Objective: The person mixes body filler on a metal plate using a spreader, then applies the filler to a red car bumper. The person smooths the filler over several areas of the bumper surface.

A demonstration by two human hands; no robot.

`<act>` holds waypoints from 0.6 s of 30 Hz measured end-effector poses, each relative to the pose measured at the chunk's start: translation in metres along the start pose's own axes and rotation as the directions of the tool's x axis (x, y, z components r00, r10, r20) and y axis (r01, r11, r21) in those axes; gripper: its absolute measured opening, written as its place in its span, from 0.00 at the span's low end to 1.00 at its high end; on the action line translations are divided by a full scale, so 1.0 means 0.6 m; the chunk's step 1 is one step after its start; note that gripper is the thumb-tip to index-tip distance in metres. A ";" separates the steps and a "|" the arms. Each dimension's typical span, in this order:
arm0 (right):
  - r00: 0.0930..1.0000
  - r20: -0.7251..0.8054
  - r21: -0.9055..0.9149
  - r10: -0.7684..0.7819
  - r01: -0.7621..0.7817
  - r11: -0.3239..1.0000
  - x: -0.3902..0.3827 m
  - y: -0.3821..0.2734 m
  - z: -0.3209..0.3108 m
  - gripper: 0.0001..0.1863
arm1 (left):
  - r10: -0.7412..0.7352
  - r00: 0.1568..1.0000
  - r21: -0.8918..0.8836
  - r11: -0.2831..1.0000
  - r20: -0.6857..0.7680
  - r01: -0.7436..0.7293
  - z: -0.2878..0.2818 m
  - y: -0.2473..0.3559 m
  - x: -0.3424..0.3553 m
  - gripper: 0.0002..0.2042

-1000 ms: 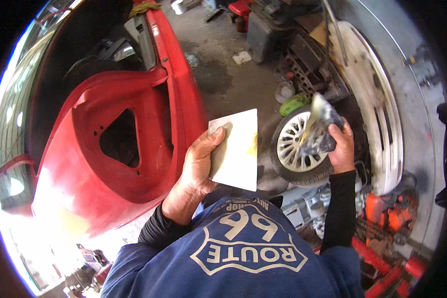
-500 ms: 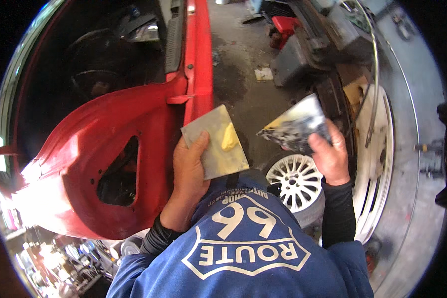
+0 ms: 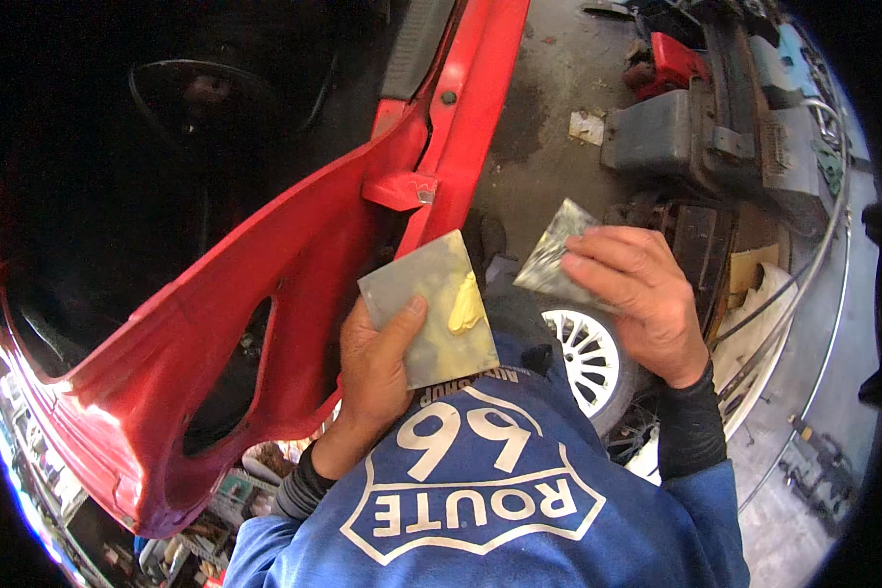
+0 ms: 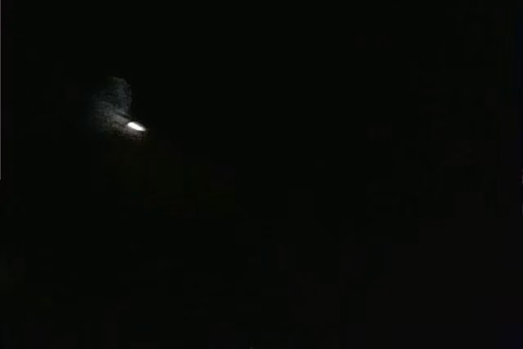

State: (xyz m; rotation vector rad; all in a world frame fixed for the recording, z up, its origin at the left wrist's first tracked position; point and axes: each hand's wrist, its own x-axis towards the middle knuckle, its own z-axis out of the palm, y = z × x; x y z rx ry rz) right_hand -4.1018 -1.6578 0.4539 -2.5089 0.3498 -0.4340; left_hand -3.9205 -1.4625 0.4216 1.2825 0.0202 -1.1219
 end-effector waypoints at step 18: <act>0.898 0.236 0.077 -0.371 0.363 0.928 0.067 0.102 0.007 0.18 | 0.221 0.885 0.140 0.974 -0.410 -0.179 0.136 -0.018 0.025 0.15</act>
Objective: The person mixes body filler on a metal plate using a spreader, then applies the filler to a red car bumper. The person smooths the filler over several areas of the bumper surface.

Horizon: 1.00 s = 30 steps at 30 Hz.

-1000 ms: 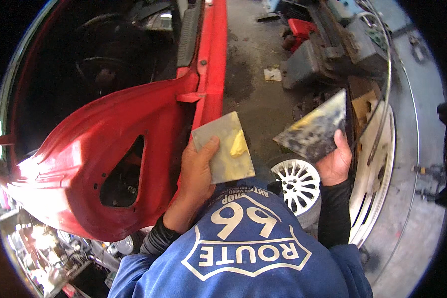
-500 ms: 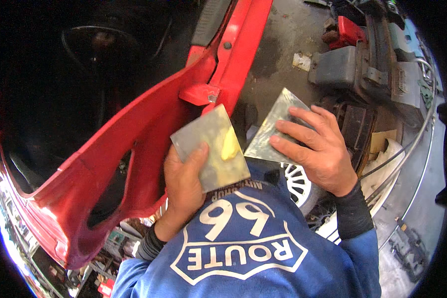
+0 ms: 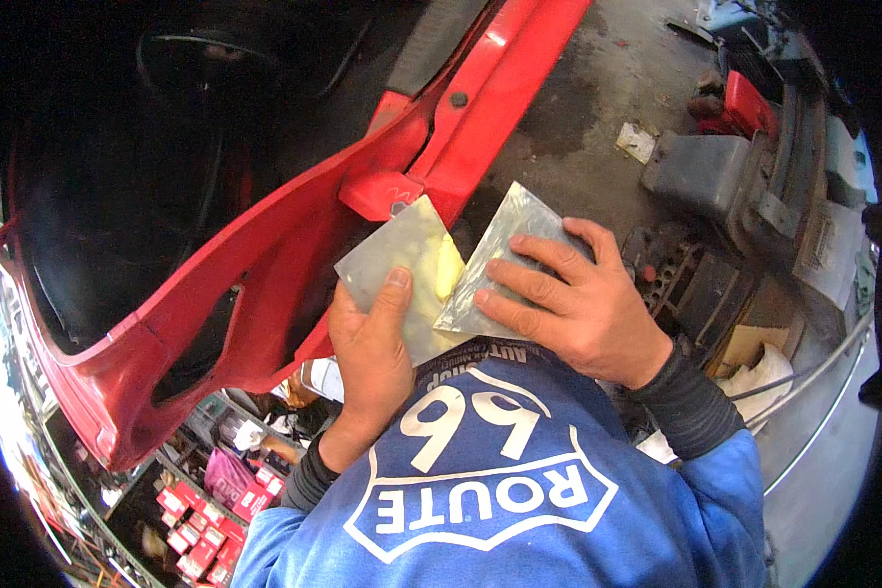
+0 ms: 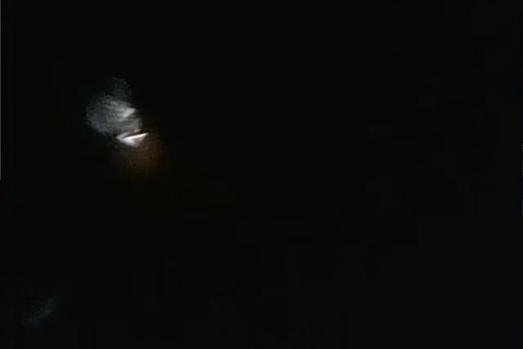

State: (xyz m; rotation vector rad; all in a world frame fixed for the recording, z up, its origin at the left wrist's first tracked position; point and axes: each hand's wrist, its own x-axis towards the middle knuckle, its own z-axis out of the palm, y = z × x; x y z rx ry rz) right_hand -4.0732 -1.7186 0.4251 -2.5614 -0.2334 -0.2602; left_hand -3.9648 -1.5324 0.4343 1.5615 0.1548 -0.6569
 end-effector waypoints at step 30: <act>0.892 0.356 0.349 0.278 -0.403 0.846 0.184 0.056 0.061 0.22 | 0.136 0.966 -0.154 0.973 -0.220 -0.172 -0.124 -0.018 -0.046 0.20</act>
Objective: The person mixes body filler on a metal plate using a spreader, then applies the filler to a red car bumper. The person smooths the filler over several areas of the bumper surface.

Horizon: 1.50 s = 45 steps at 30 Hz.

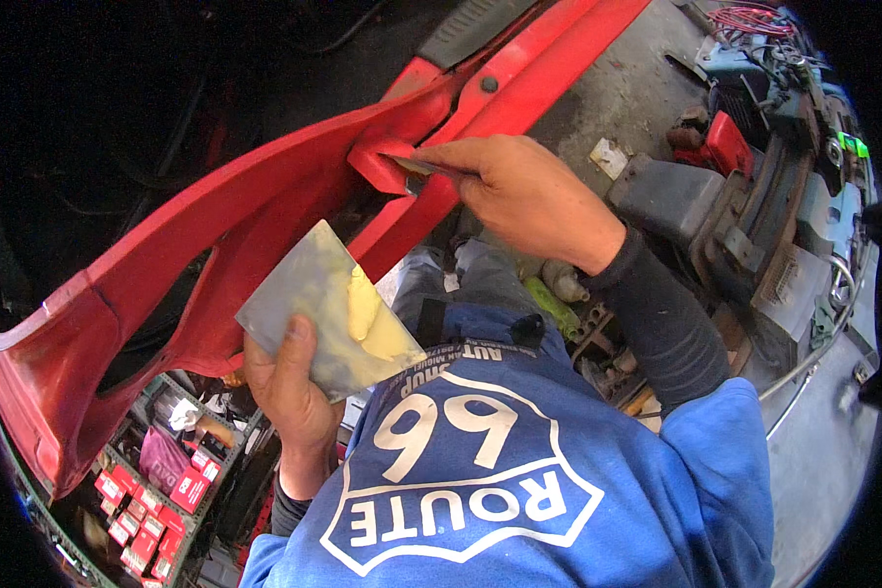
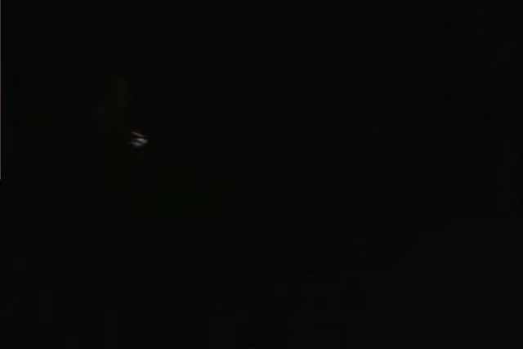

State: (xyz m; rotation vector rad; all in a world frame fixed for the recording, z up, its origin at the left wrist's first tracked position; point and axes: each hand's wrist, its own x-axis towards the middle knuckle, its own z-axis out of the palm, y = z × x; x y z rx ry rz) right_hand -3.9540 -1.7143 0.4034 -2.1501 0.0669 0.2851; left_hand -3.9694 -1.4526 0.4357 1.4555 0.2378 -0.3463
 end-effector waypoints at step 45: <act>0.954 -0.282 0.106 -0.101 0.136 0.985 -0.115 -0.050 0.004 0.19 | -0.201 0.979 -0.102 0.974 0.014 0.201 -0.007 -0.007 0.025 0.21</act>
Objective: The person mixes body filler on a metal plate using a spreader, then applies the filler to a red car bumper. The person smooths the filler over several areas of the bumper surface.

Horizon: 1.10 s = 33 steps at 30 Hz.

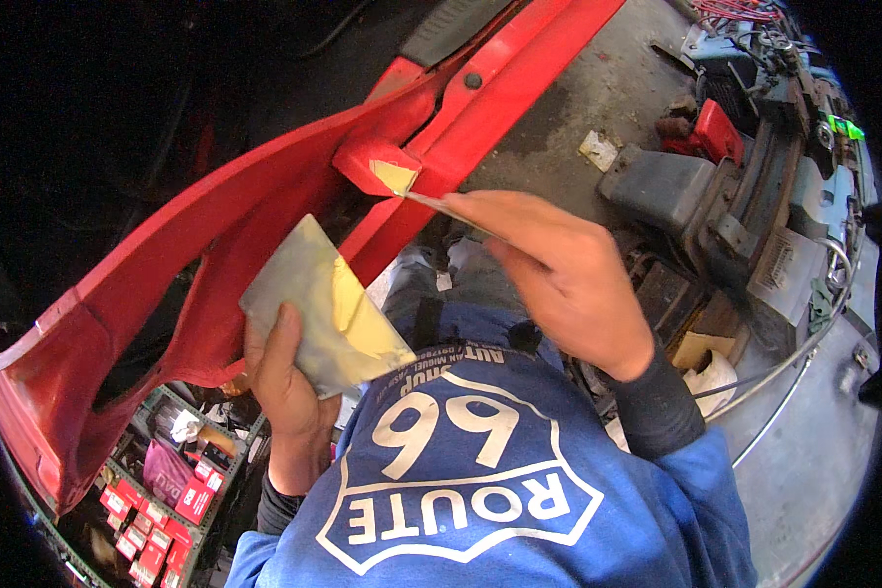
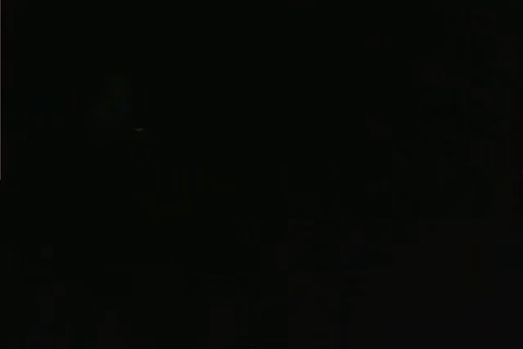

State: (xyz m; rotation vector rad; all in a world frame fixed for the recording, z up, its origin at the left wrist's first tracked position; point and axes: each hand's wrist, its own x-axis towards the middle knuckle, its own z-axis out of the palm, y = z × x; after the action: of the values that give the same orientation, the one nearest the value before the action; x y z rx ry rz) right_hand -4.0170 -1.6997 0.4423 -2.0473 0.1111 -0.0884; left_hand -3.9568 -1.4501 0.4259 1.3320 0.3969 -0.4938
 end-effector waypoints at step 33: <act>0.864 0.336 -0.395 -0.375 0.491 0.777 -0.023 -0.024 0.006 0.21 | 0.048 0.995 0.085 0.996 -0.083 -0.041 0.053 0.011 0.000 0.18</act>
State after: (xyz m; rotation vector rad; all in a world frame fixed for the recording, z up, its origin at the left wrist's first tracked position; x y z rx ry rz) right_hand -4.0298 -1.6881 0.4530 -2.5197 -0.5574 -0.1101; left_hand -3.9535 -1.4801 0.4374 1.4431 0.4200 -0.4214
